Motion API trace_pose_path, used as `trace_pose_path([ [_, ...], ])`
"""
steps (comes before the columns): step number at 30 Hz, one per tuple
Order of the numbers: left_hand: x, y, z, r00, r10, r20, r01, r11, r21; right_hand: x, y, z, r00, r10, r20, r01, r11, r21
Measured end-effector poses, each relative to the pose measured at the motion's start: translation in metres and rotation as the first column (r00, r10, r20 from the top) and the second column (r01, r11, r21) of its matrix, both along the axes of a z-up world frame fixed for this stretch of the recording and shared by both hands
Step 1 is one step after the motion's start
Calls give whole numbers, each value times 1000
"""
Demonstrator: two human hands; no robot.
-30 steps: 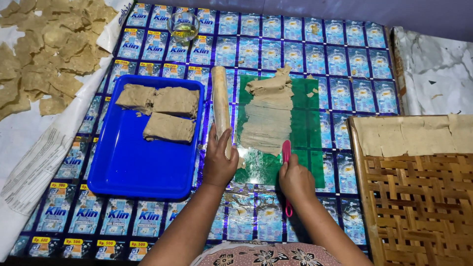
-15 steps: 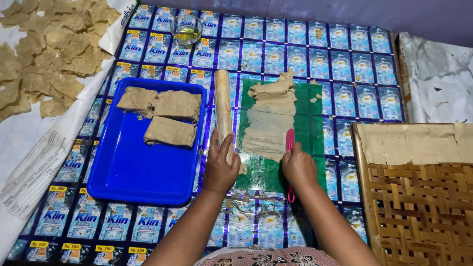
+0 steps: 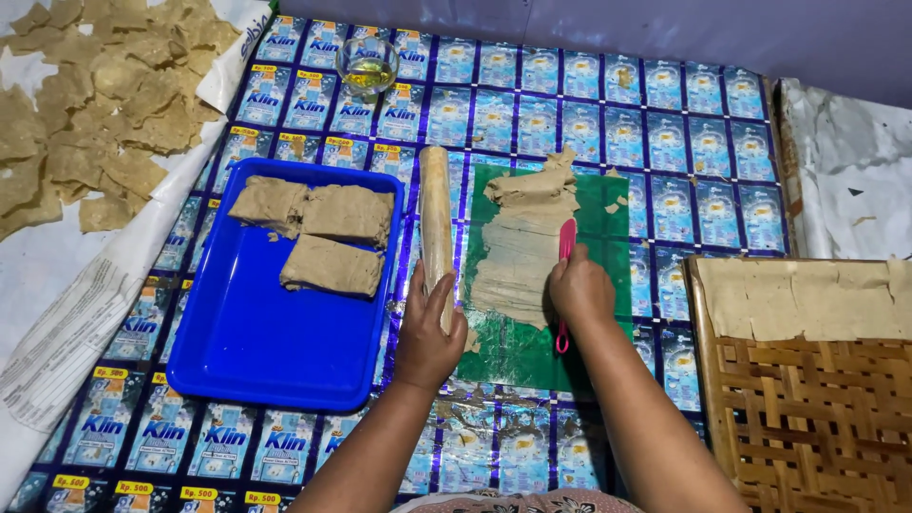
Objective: Flattening and cutting dough into squares using a rolling pin and a plastic scraper.
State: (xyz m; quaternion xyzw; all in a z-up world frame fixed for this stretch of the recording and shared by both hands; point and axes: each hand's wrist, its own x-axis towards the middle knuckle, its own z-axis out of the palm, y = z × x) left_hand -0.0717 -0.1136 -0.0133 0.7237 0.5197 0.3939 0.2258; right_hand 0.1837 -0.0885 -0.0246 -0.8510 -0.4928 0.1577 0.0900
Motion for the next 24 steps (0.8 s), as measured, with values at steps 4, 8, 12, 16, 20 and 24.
trace_pose_path([
  [4,0,1,-1,1000,1,10,-1,1000,1,-5,-15,8,1000,12,1,-12,1000,-7],
  [8,-1,-1,-7,1000,4,2,-4,1000,17,-29,-52,28,1000,15,-27,-16,998,-55],
  [12,-1,-3,-6,1000,3,9,-3,1000,26,-72,-90,51,991,52,-127,-65,993,-99],
  [16,-2,-4,-8,1000,5,8,-5,1000,24,-86,-108,31,981,91,-170,-114,984,-134],
  [20,-2,-4,-8,1000,10,7,-10,999,30,-94,-112,28,977,131,-170,-154,980,-127],
  [24,-2,-3,-5,1000,4,16,-5,1000,18,-99,-110,24,977,150,-155,-171,976,-136],
])
